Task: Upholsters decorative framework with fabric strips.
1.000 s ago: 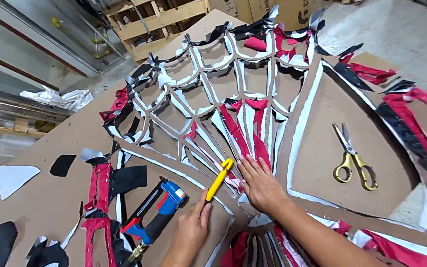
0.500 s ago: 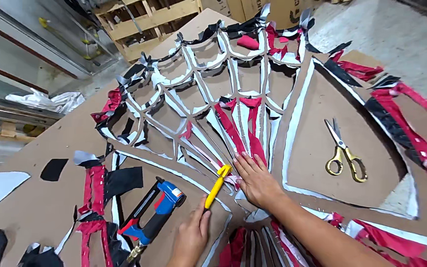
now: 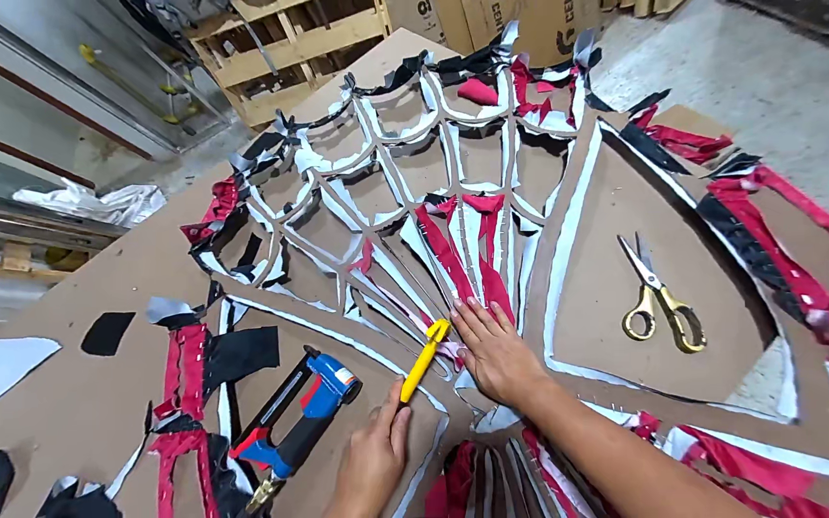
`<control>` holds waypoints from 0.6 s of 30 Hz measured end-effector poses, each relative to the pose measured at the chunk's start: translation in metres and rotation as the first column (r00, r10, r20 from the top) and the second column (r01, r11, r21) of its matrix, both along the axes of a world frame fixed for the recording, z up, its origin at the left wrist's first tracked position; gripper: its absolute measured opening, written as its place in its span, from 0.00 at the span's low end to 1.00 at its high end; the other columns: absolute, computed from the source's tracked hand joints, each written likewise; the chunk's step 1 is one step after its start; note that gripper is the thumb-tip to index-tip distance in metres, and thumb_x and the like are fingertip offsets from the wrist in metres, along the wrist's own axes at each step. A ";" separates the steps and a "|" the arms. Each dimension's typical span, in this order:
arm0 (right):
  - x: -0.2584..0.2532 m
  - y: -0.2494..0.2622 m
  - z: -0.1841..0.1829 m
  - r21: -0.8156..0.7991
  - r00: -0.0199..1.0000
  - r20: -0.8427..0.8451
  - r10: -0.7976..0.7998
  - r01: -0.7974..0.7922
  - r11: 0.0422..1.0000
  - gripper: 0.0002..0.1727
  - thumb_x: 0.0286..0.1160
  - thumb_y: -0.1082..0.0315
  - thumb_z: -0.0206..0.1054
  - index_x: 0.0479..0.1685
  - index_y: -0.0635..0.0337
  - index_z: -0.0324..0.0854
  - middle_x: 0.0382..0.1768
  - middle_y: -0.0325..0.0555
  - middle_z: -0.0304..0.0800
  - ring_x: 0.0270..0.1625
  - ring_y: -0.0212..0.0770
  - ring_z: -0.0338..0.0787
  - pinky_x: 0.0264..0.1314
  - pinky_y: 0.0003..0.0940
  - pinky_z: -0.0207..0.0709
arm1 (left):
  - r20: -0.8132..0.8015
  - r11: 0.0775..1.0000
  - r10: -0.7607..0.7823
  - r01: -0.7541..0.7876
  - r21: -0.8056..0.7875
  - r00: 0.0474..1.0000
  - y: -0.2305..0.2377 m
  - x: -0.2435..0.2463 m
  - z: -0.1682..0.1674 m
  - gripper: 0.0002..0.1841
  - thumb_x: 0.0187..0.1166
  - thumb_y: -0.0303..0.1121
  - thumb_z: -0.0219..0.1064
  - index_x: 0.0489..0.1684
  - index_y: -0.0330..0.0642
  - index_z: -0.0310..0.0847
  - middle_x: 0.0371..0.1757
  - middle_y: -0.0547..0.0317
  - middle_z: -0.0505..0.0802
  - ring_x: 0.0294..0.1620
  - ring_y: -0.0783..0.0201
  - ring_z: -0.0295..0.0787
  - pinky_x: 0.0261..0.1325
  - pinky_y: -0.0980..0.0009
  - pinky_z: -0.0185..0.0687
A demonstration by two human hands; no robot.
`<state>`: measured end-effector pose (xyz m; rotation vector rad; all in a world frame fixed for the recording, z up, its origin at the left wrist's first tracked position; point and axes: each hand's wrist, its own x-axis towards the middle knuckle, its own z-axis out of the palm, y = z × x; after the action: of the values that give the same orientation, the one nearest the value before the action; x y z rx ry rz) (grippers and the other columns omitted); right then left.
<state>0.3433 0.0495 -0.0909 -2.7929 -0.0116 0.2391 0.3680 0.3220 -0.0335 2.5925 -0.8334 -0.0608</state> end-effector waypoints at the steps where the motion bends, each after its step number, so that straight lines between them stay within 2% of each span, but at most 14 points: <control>1: 0.004 -0.003 0.003 0.007 1.000 -0.006 -0.005 0.005 1.000 0.37 0.94 0.45 0.30 0.98 0.49 0.44 0.99 0.37 0.35 0.99 0.44 0.30 0.97 0.63 0.29 | -0.019 1.000 0.001 -0.001 0.010 1.000 -0.005 0.004 0.006 0.26 0.91 0.48 0.51 0.80 0.48 0.80 0.36 0.54 0.97 0.28 0.57 0.94 0.32 0.53 0.92; 4: 0.000 -0.002 0.001 0.025 1.000 0.013 -0.018 0.018 1.000 0.36 0.94 0.45 0.31 0.98 0.49 0.47 0.98 0.36 0.38 0.99 0.43 0.32 0.97 0.62 0.30 | 0.007 1.000 0.017 -0.017 -0.019 1.000 -0.006 -0.008 0.008 0.26 0.91 0.46 0.51 0.78 0.41 0.80 0.40 0.51 0.97 0.32 0.57 0.96 0.35 0.54 0.93; 6: 0.000 0.000 0.000 0.015 1.000 0.003 -0.015 0.015 1.000 0.36 0.94 0.45 0.30 0.98 0.48 0.46 0.98 0.35 0.36 0.99 0.42 0.30 0.97 0.62 0.29 | -0.020 1.000 0.021 -0.021 0.009 1.000 -0.002 -0.006 -0.005 0.26 0.91 0.47 0.52 0.79 0.44 0.80 0.39 0.52 0.97 0.31 0.55 0.96 0.34 0.50 0.93; 8: 0.001 -0.004 0.001 0.010 1.000 -0.017 -0.012 0.012 1.000 0.36 0.94 0.45 0.29 0.98 0.47 0.44 0.99 0.34 0.34 0.99 0.42 0.29 0.98 0.61 0.28 | -0.059 1.000 0.030 -0.030 0.008 0.998 -0.007 0.000 0.009 0.26 0.91 0.48 0.52 0.79 0.48 0.81 0.40 0.54 0.98 0.33 0.57 0.96 0.36 0.52 0.93; 9: 0.000 -0.003 0.001 0.012 1.000 -0.013 -0.009 0.009 1.000 0.36 0.94 0.45 0.29 0.98 0.47 0.45 0.99 0.34 0.34 0.99 0.41 0.29 0.98 0.61 0.28 | -0.068 0.999 0.039 -0.040 -0.008 0.997 -0.006 -0.003 0.023 0.26 0.91 0.47 0.52 0.80 0.46 0.80 0.44 0.54 0.98 0.36 0.58 0.97 0.40 0.54 0.94; 12: 0.000 -0.003 -0.001 0.004 1.000 0.010 -0.013 0.013 1.000 0.36 0.94 0.45 0.28 0.98 0.48 0.46 0.98 0.34 0.36 0.99 0.42 0.30 0.98 0.61 0.29 | -0.035 0.993 0.021 -0.025 -0.119 0.999 0.003 -0.022 0.051 0.26 0.92 0.43 0.52 0.78 0.31 0.77 0.52 0.43 0.97 0.43 0.60 0.97 0.49 0.61 0.93; 14: -0.001 -0.004 -0.004 -0.010 1.000 0.025 -0.007 0.008 1.000 0.36 0.94 0.45 0.27 0.98 0.47 0.46 0.98 0.33 0.36 0.99 0.42 0.31 0.98 0.60 0.29 | -0.033 0.995 -0.006 0.003 -0.095 0.999 0.011 -0.039 0.038 0.25 0.92 0.42 0.53 0.76 0.31 0.79 0.46 0.42 0.96 0.38 0.58 0.96 0.43 0.60 0.93; 16: -0.001 -0.002 -0.006 -0.041 0.999 0.039 -0.001 0.002 0.999 0.36 0.94 0.45 0.27 0.98 0.46 0.45 0.98 0.32 0.35 0.99 0.41 0.31 0.98 0.60 0.29 | -0.092 1.000 0.005 -0.004 0.012 0.996 0.020 -0.048 0.010 0.24 0.89 0.41 0.58 0.79 0.41 0.80 0.39 0.45 0.96 0.31 0.52 0.96 0.34 0.51 0.93; 18: -0.001 0.000 -0.007 -0.058 0.999 0.051 -0.003 0.006 0.998 0.36 0.94 0.46 0.27 0.98 0.46 0.46 0.98 0.33 0.35 0.99 0.41 0.31 0.98 0.61 0.30 | -0.103 0.999 0.043 -0.040 0.031 0.994 0.020 -0.048 0.006 0.24 0.89 0.42 0.58 0.80 0.43 0.80 0.39 0.47 0.96 0.31 0.51 0.96 0.33 0.49 0.93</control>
<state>0.3425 0.0493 -0.0975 -2.8562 -0.0108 0.1694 0.3195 0.3417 -0.0272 2.6072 -0.7467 -0.1950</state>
